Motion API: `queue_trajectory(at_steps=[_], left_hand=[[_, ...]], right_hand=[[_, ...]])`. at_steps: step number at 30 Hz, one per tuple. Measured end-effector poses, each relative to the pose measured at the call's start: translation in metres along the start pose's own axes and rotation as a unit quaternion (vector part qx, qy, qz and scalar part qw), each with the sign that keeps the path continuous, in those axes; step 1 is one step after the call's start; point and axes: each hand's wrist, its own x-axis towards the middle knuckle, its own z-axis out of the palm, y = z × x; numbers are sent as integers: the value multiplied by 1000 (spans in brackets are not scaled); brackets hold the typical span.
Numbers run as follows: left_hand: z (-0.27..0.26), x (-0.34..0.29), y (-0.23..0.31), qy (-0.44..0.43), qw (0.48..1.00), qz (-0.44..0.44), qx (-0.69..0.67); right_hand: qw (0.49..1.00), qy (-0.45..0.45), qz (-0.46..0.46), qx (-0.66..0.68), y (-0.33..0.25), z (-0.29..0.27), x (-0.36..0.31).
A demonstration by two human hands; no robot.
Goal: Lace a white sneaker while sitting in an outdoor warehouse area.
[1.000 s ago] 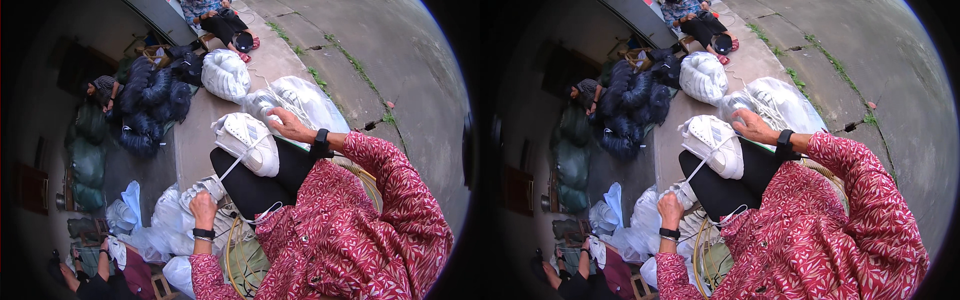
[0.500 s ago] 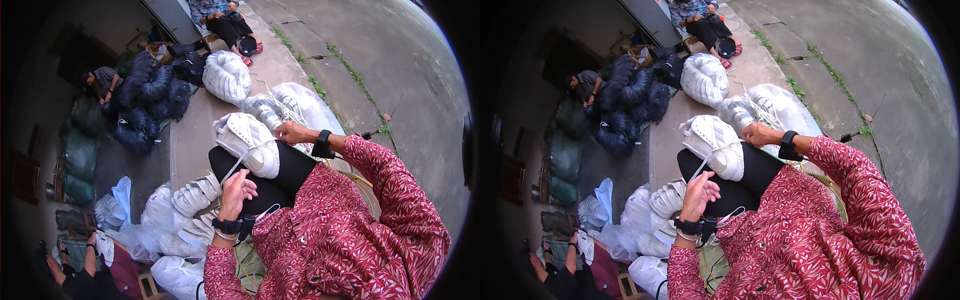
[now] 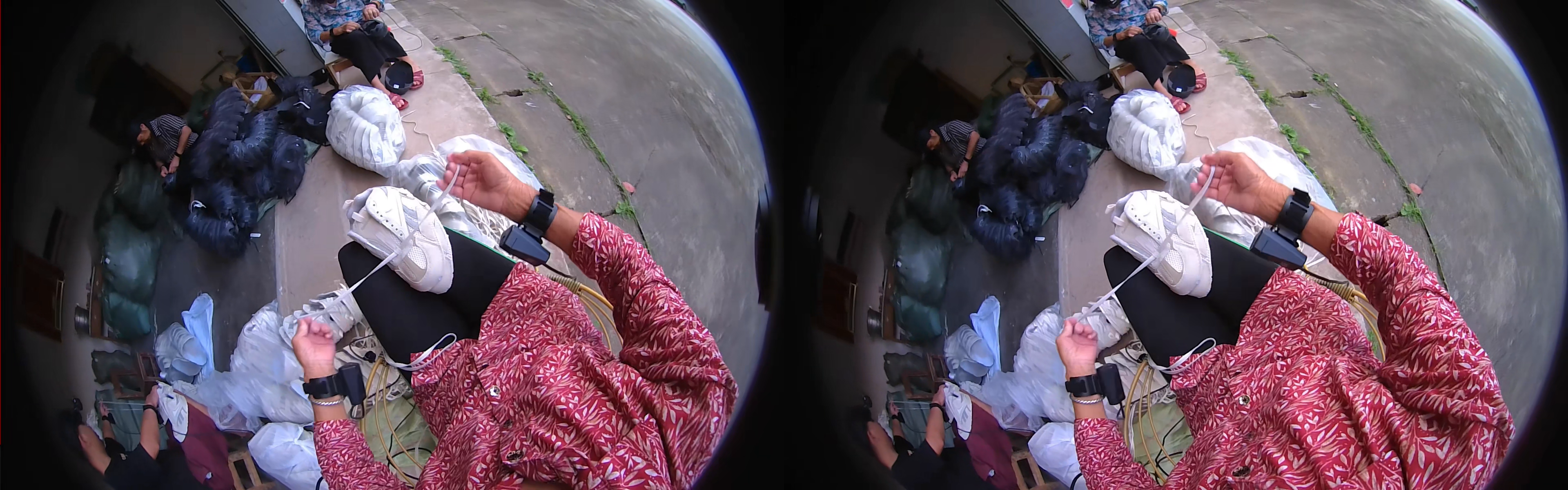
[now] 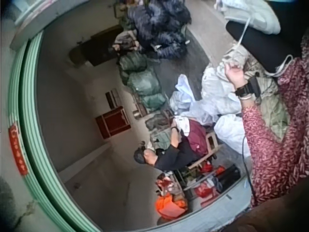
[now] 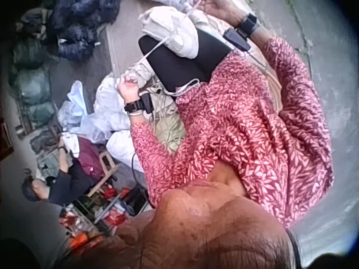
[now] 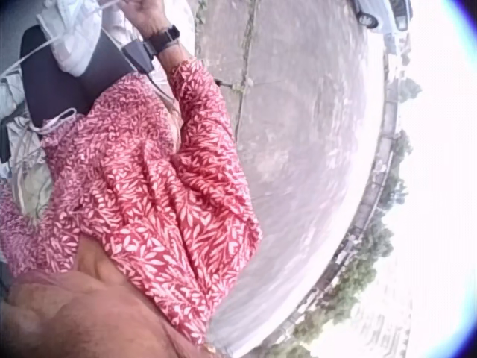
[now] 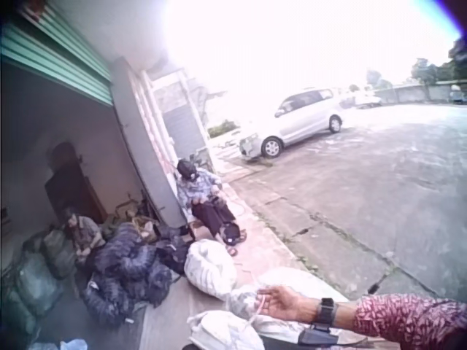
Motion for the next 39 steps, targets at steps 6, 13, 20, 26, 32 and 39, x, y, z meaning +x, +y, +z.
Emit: queue_trajectory(at_steps=[6,13,20,26,32,39], left_hand=[[-208,-9,91,397,911,111,-18],[-323,-57,109,427,763,94,476],[-382,-128,111,521,768,150,341],[-414,-178,113,632,583,1,511],[-411,-206,85,672,465,-65,573],[-399,-214,68,676,420,-90,598]], right_hand=[[971,207,-116,-22,-123,-55,-19],[918,296,-255,-69,-239,-106,-62],[872,338,-346,-77,-339,-163,-123],[814,390,-419,-98,-392,-212,-176],[776,433,-426,-170,-400,-244,-243],[715,501,-443,-202,-397,-286,-294]])
